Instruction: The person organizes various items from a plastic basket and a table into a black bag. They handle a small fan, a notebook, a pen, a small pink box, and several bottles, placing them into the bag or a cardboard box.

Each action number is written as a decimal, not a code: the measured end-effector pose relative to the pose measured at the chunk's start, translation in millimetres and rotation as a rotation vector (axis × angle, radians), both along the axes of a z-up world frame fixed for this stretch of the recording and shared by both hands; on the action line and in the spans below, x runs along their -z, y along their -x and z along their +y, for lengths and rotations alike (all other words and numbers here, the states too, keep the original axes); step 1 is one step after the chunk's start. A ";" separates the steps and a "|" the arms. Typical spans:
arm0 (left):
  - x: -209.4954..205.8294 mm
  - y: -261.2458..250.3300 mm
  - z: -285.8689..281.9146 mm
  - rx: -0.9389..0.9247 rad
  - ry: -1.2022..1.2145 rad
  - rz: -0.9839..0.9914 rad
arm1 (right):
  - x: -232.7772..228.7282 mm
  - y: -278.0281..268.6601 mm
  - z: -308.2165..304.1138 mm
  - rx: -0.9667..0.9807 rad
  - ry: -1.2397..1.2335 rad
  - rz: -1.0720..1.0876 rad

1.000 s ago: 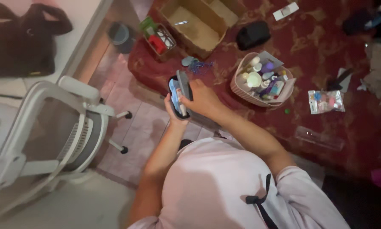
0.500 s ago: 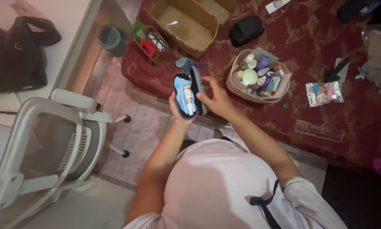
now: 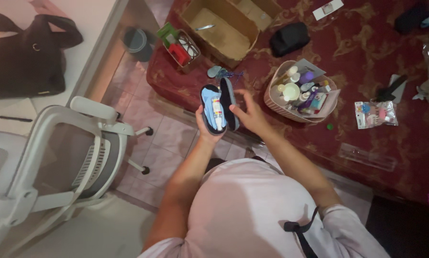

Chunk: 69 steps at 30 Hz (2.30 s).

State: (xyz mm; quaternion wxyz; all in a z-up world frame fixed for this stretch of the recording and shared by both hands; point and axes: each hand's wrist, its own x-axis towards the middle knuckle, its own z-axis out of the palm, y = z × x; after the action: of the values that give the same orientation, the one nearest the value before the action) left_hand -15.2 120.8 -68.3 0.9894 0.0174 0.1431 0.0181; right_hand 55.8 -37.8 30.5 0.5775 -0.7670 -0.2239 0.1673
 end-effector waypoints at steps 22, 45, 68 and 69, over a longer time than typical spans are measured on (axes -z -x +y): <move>7.6 2.0 10.4 -0.035 -0.086 -0.018 | 37.3 -23.7 -6.6 0.057 -0.505 0.758; 80.1 -7.8 9.7 0.011 -0.703 0.141 | -2.4 19.4 18.9 -0.199 0.106 -0.375; -0.9 18.9 48.8 0.856 -1.056 -0.084 | 58.7 -51.8 -29.7 -0.384 0.055 0.782; -6.8 19.3 48.9 0.877 -1.057 -0.081 | 59.0 -50.5 -30.2 -0.396 0.078 0.711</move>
State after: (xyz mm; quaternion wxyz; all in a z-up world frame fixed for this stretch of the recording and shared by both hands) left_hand -34.4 169.7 -61.5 0.7686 0.5532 0.0576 -0.3160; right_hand 106.3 -68.0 -28.4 0.5461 -0.6249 -0.1472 0.5382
